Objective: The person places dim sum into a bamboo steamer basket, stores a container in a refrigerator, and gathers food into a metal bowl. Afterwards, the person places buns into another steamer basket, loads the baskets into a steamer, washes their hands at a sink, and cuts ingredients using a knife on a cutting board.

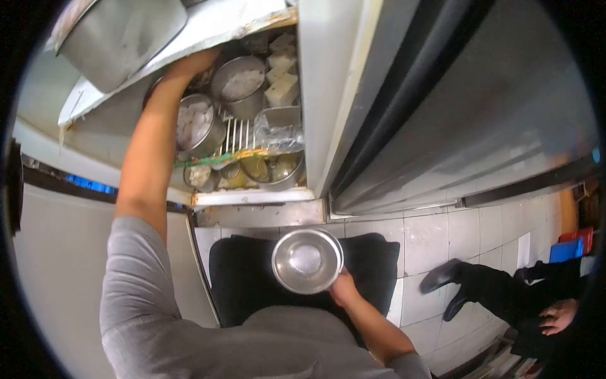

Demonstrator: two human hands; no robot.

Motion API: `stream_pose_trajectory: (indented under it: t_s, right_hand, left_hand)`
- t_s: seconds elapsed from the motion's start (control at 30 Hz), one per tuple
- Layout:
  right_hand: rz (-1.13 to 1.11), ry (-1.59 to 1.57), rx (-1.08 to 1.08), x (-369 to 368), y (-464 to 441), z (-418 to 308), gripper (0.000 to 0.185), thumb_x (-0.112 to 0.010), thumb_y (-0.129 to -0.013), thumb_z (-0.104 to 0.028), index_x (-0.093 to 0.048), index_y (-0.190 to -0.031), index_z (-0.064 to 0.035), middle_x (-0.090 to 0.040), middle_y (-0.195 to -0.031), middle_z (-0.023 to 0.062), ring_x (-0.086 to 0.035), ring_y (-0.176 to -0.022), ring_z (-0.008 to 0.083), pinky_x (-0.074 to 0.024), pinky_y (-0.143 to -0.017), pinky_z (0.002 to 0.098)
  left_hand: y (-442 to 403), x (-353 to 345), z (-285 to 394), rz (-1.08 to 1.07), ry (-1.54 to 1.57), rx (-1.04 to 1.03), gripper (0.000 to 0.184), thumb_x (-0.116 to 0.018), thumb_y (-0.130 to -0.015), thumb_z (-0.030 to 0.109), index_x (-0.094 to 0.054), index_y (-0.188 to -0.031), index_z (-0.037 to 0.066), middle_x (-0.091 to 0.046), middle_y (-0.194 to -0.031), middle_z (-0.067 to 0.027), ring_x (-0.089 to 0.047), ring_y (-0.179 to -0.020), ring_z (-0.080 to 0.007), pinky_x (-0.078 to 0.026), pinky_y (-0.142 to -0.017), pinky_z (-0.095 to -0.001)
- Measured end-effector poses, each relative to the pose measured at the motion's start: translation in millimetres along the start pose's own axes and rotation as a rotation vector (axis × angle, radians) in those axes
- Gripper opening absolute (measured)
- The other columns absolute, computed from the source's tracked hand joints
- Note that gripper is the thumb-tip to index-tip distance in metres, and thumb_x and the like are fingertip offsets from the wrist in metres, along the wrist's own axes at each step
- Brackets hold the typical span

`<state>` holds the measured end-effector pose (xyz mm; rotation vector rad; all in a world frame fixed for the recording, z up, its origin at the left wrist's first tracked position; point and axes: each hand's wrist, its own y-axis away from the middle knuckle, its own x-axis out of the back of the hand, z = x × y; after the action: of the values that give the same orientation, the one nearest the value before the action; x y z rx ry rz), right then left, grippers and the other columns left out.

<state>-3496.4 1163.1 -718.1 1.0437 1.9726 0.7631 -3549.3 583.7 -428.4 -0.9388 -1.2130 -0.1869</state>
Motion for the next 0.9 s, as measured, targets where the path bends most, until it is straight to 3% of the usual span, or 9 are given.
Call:
stream_pose_trajectory:
  t_s: [0.1,0.17,0.33,0.43,0.57,0.73,0.9]
  right_hand:
    - [0.048,0.19,0.018,37,-12,25,0.044,-0.06,-0.102,-0.011,-0.052,-0.145,-0.0087,-0.069,-0.121,0.0118,-0.071,-0.097,0.0225,-0.0599,-0.073,0.0353]
    - [0.057,0.047,0.081,26,-7,27,0.043,-0.06,-0.102,-0.011,-0.053,-0.144,-0.009,-0.069,-0.119,0.0113,-0.071,-0.095,0.0221,-0.0595,-0.072,0.035]
    - [0.119,-0.122,0.154,24,-8,33,0.041,-0.062,-0.102,-0.011,-0.055,-0.142,-0.0105,-0.07,-0.117,0.0104,-0.071,-0.092,0.0211,-0.0589,-0.07,0.0344]
    - [0.098,-0.177,0.154,35,-10,35,0.039,-0.061,-0.102,-0.01,-0.056,-0.141,-0.0103,-0.071,-0.116,0.0113,-0.071,-0.094,0.0227,-0.0599,-0.073,0.0357]
    - [0.155,-0.26,0.15,22,-9,26,0.037,-0.061,-0.103,-0.012,-0.057,-0.14,-0.0099,-0.071,-0.111,0.0094,-0.071,-0.088,0.0197,-0.0581,-0.069,0.0329]
    - [0.085,-0.1,0.145,21,-8,22,0.037,-0.06,-0.103,-0.013,-0.058,-0.14,-0.0134,-0.071,-0.11,0.0069,-0.068,-0.082,0.0162,-0.0546,-0.064,0.0294]
    - [0.044,-0.089,0.119,26,-16,27,0.036,-0.061,-0.102,-0.012,-0.059,-0.138,-0.0145,-0.071,-0.105,0.0051,-0.067,-0.079,0.0145,-0.0529,-0.061,0.0278]
  left_hand:
    - [-74,-27,-24,-0.048,-0.014,0.066,0.038,-0.065,-0.096,0.029,-0.068,-0.128,0.008,-0.072,-0.122,-0.011,-0.069,-0.109,-0.027,-0.053,-0.094,-0.0397]
    - [-107,-47,-35,-0.141,-0.031,0.111,0.037,-0.065,-0.096,0.028,-0.068,-0.127,0.008,-0.072,-0.121,-0.0111,-0.069,-0.107,-0.0266,-0.053,-0.092,-0.0393]
    - [-115,-117,-50,-0.437,-0.096,0.189,0.034,-0.065,-0.096,0.026,-0.067,-0.125,0.007,-0.072,-0.118,-0.0115,-0.068,-0.102,-0.0258,-0.053,-0.088,-0.0383]
    - [-97,-146,-55,-0.504,-0.126,0.221,0.033,-0.065,-0.096,0.024,-0.067,-0.123,0.006,-0.071,-0.116,-0.0117,-0.068,-0.099,-0.0252,-0.053,-0.085,-0.0377]
    - [-96,-144,-55,-0.493,-0.091,0.226,0.031,-0.065,-0.095,0.023,-0.067,-0.121,0.005,-0.071,-0.113,-0.012,-0.067,-0.095,-0.0246,-0.053,-0.081,-0.0369]
    - [-91,-128,-59,-0.435,-0.031,0.234,0.028,-0.065,-0.095,0.02,-0.067,-0.118,0.004,-0.07,-0.11,-0.0124,-0.067,-0.091,-0.0237,-0.053,-0.076,-0.0359]
    - [-104,-83,-70,-0.213,0.174,0.228,0.026,-0.065,-0.095,0.018,-0.067,-0.116,0.003,-0.07,-0.106,-0.0128,-0.066,-0.086,-0.0228,-0.053,-0.072,-0.0349]
